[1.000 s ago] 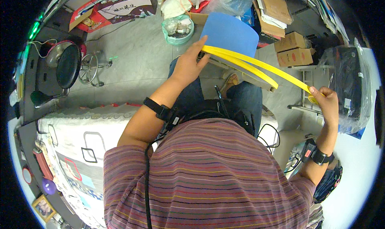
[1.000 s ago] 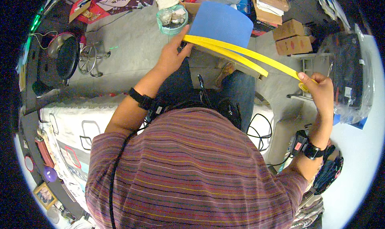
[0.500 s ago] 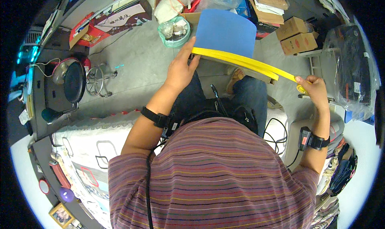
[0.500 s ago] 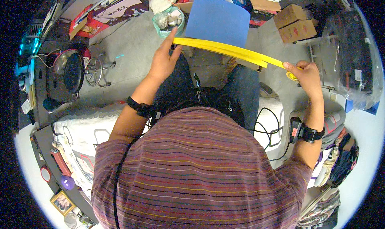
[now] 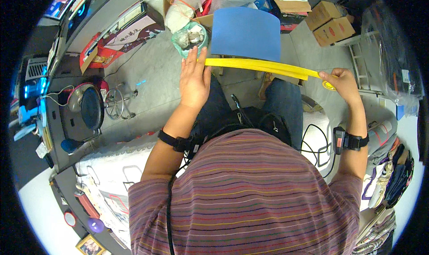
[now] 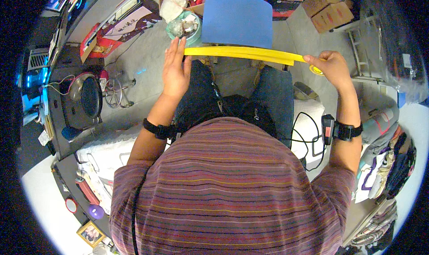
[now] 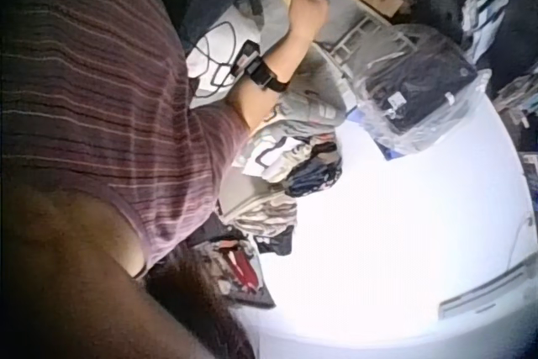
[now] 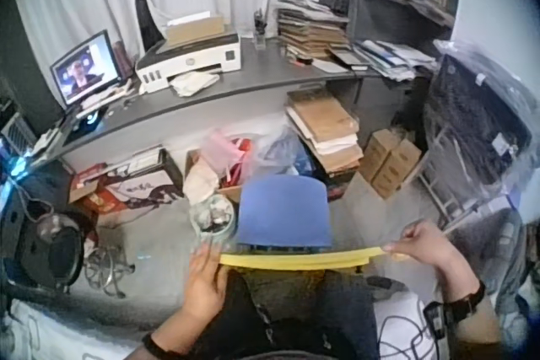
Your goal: The person assembles a small blue and yellow plastic chair by hand. They attach the yellow frame to the blue seat, then install the legs and cross-braces, tightening each connection. The chair is flipped and inspected, then placed on the floor.
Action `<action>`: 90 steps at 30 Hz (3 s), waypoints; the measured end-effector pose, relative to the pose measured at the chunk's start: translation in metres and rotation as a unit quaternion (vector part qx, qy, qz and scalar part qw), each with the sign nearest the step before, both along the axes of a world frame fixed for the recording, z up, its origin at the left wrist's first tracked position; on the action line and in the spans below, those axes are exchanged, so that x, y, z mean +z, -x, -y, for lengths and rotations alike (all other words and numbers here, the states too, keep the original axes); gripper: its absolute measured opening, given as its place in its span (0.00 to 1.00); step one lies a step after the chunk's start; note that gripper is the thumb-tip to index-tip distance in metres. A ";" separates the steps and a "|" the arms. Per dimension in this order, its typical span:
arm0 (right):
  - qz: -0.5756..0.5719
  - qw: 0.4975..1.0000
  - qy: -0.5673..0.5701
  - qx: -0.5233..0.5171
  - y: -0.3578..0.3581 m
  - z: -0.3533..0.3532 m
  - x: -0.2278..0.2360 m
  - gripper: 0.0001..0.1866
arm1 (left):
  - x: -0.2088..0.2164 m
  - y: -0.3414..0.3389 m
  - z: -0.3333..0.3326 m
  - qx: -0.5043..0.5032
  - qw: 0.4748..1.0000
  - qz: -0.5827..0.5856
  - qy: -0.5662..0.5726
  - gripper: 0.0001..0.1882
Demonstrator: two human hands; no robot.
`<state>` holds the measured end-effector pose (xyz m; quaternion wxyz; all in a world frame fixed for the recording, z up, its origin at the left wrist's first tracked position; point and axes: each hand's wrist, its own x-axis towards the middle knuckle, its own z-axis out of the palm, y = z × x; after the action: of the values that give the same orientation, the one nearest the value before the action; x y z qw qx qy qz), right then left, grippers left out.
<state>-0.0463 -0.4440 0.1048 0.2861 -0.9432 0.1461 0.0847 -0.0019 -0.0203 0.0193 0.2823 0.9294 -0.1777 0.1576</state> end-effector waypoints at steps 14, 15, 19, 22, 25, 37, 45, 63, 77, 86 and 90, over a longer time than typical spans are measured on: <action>-0.014 1.000 0.019 0.012 -0.003 0.006 -0.023 0.35 | 0.008 0.000 0.007 -0.016 1.000 -0.025 0.009 0.28; -0.015 0.999 0.027 0.017 -0.004 0.006 -0.024 0.35 | 0.008 0.000 0.007 -0.017 1.000 -0.025 0.007 0.27; -0.011 1.000 0.009 0.015 -0.006 0.004 -0.027 0.34 | 0.008 0.000 0.008 -0.024 0.999 -0.021 0.006 0.26; -0.014 0.999 0.017 0.025 -0.008 0.004 -0.032 0.33 | 0.009 0.000 0.008 -0.022 1.000 -0.022 0.002 0.26; -0.043 0.999 -0.017 0.008 -0.010 0.006 -0.039 0.33 | 0.011 0.000 0.009 -0.017 0.999 -0.027 -0.008 0.26; -0.057 0.992 -0.112 0.034 -0.006 0.007 -0.069 0.29 | 0.008 0.002 0.006 -0.010 1.000 -0.025 -0.009 0.28; -0.068 0.989 -0.128 0.012 -0.005 0.006 -0.081 0.27 | 0.011 0.005 0.005 -0.012 0.998 -0.018 -0.066 0.30; -0.037 0.992 -0.125 0.003 -0.004 0.009 -0.087 0.26 | 0.035 0.012 0.027 -0.031 0.989 0.006 -0.145 0.39; -0.038 0.992 -0.124 -0.012 -0.003 0.006 -0.084 0.24 | 0.044 0.019 0.100 -0.210 0.972 0.037 -0.095 0.41; -0.021 0.999 -0.013 0.021 -0.002 0.006 -0.090 0.36 | 0.035 0.014 0.018 -0.146 0.982 0.006 -0.124 0.42; -0.014 0.997 -0.077 0.024 -0.003 0.005 -0.094 0.36 | 0.031 0.011 -0.012 -0.097 0.984 -0.042 -0.145 0.42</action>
<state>-0.0437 -0.4494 0.0108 0.3536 -0.9204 0.1206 0.1156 -0.0124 -0.0086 0.0504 0.1661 0.9446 -0.2761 0.0632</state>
